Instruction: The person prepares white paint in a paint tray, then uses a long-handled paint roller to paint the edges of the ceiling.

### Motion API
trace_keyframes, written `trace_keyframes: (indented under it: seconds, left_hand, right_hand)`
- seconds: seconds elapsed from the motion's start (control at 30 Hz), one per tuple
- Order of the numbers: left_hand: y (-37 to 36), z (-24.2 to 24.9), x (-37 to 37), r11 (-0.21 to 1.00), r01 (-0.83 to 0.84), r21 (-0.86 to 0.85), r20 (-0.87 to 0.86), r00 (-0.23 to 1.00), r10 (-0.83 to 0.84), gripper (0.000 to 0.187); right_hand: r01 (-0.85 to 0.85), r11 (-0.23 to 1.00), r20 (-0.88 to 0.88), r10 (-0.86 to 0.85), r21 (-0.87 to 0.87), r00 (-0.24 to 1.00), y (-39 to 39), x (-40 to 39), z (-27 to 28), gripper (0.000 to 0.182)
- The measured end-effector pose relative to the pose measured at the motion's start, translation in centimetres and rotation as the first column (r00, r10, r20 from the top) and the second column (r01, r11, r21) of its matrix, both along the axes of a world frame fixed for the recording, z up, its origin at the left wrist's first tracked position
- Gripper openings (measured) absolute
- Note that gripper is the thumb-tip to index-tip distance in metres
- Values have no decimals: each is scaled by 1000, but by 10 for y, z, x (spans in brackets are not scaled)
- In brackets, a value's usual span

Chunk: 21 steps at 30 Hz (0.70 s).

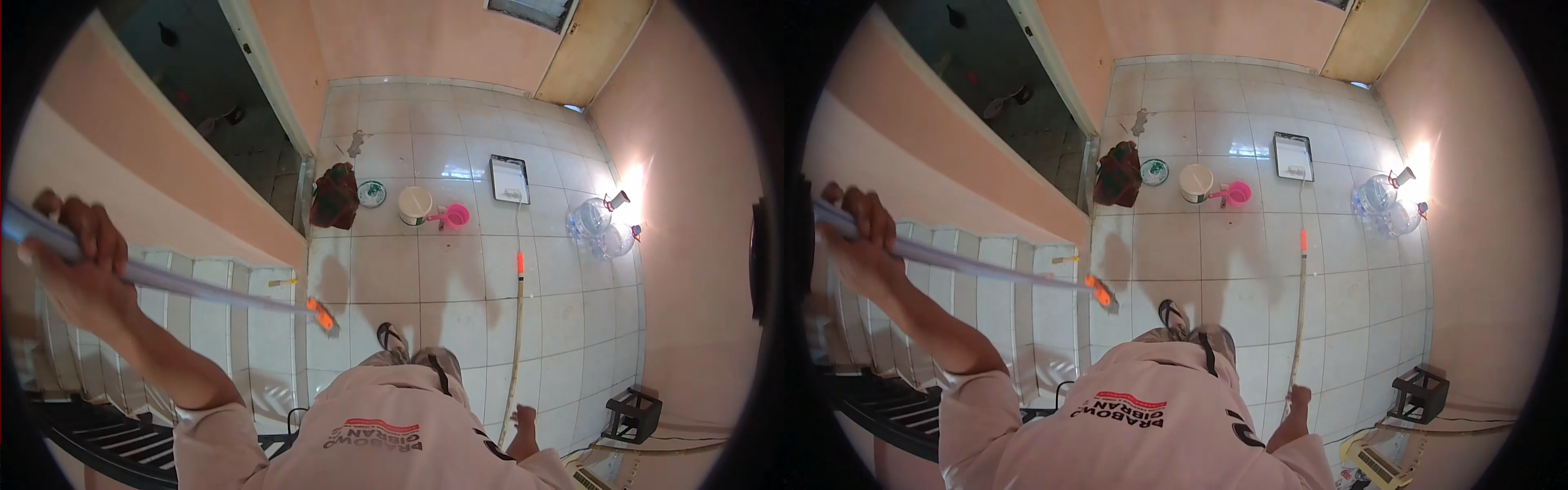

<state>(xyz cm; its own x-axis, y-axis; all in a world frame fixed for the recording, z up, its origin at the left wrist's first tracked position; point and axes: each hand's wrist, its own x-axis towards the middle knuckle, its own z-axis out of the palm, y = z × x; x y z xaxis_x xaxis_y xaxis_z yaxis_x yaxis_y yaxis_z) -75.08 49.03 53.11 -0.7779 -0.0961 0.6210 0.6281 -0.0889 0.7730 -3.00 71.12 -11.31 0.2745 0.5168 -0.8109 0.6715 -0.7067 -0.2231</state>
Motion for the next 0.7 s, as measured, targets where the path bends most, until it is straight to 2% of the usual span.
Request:
trace_keyframes:
  seconds: [0.03, 0.1, 0.13, 0.17, 0.23, 0.33, 0.43, 0.47, 0.5, 0.53, 0.57, 0.6, 0.63, 0.7]
  left_hand:
    - [24, 8, -21, 1000, 2, 0, -38, 999, -2, 52]
    - [74, 22, -67, 1000, 14, -21, -203, 979, -18, 39]
    - [98, 30, -93, 999, 17, -29, -286, 958, -25, 32]
    - [120, 39, -121, 1000, 18, -23, -285, 958, -24, 31]
    - [161, 56, -178, 1000, 19, -8, -286, 958, -20, 28]
    - [232, 62, -261, 977, 194, 84, -459, 878, -135, 14]
    - [299, 60, -316, 999, 0, -32, -583, 812, -18, 14]
    - [320, 60, -332, 997, 71, 14, -583, 811, -50, 20]
    - [333, 60, -361, 996, 93, -14, -577, 812, -84, 20]
    - [342, 63, -397, 992, 117, -39, -567, 815, -118, 21]
    - [355, 66, -424, 988, 145, -54, -560, 815, -150, 21]
    - [372, 70, -437, 993, 101, -66, -601, 790, -121, 16]
    - [388, 74, -455, 981, 195, 24, -543, 826, -151, 14]
    - [418, 81, -493, 910, 357, 211, -438, 867, -239, 14]
  right_hand:
    - [127, 992, 18, -127, -9, 992, 0, 0, 3, 24]
    - [216, 972, 36, -220, 89, 975, -15, -38, 32, 22]
    - [235, 972, 16, -235, 1, 972, -13, -62, 36, 20]
    - [248, 965, -2, -249, -88, 968, -15, -75, 32, 19]
    - [48, 989, -53, -56, -137, 997, -5, -120, 11, 20]
    - [-190, 966, -114, 171, -178, 979, 35, -210, -16, 23]
    - [-316, 928, -133, 294, -199, 946, 117, -323, -38, 27]
    - [-347, 916, -132, 326, -202, 936, 148, -364, -45, 29]
    - [-365, 911, -129, 345, -195, 930, 178, -399, -48, 31]
    - [-365, 917, -144, 345, -158, 928, 203, -430, -48, 34]
    - [-515, 847, -192, 531, 128, 825, 234, -438, -91, 30]
    - [-369, 901, -255, 420, 226, 871, 262, -468, -73, 25]
    - [-205, 927, -330, 309, 314, 892, 299, -505, -50, 24]
    - [-143, 880, -313, 308, 453, 898, 355, -564, 15, 23]
